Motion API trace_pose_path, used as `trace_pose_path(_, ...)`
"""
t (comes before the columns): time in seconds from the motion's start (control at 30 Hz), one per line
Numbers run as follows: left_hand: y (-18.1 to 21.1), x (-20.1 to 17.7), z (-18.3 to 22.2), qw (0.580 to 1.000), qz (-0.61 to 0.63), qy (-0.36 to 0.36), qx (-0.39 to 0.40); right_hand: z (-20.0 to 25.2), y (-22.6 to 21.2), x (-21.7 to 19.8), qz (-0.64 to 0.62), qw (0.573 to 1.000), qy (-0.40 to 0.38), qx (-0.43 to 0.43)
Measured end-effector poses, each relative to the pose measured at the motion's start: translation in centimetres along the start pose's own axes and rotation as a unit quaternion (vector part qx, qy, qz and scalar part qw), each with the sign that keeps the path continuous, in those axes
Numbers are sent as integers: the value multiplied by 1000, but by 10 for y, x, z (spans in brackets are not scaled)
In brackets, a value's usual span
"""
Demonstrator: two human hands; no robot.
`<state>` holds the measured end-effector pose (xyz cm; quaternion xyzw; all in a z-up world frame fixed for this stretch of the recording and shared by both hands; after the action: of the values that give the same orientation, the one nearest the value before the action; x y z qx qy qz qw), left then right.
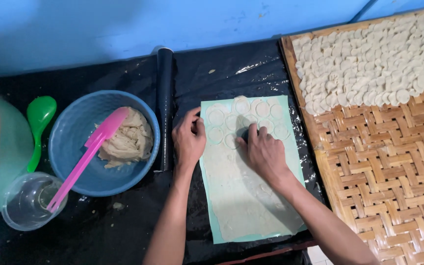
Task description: Rolling out dough and cutting small circular pieces for food production.
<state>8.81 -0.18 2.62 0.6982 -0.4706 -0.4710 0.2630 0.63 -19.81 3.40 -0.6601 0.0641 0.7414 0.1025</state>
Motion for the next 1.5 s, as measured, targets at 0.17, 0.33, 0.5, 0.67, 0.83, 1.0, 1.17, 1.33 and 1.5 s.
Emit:
trace_pose_path(0.17, 5, -2, -1, 1000, 6, 0, 28, 6, -8, -16, -32, 990, 70, -119)
trace_pose_path(0.33, 14, 0, -4, 999, -1, -24, 36, 6, -1, -11, 0, 994, 77, -80)
trace_pose_path(0.5, 13, 0, -1, 999, -10, -37, 36, 6, -7, -11, -22, 994, 36, -102)
trace_pose_path(0.67, 11, 3, 2, 998, -16, -33, 44, 4, 2, -5, -28, 997, 46, -63)
trace_pose_path(0.83, 11, 1, 0, 999, -13, -14, 49, 9, 16, -15, -125, 991, -22, -51)
trace_pose_path(1.0, 3, -10, -1, 999, 14, 44, -4, 27, 52, -38, -163, 983, 72, 36)
trace_pose_path(1.17, 4, -7, 0, 999, 4, 49, 19, 30, 49, -23, -141, 989, 45, 14)
trace_pose_path(1.33, 2, -8, 0, 999, -1, 41, 11, 18, 40, -17, -129, 991, 40, 7)
trace_pose_path(1.5, 2, -5, 0, 999, -2, 32, 4, 6, 28, 0, -37, 999, 16, -1)
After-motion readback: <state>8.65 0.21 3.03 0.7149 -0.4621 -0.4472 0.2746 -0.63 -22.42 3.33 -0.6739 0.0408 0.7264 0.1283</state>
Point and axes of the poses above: each hand's wrist, its own z-axis away from the middle knuckle, its own x-axis out of the palm, y = z × x, the point moved 10 cm from there along -z, towards the middle knuckle, and after that the axes turned 6 degrees about x, right-handed, at the moved point
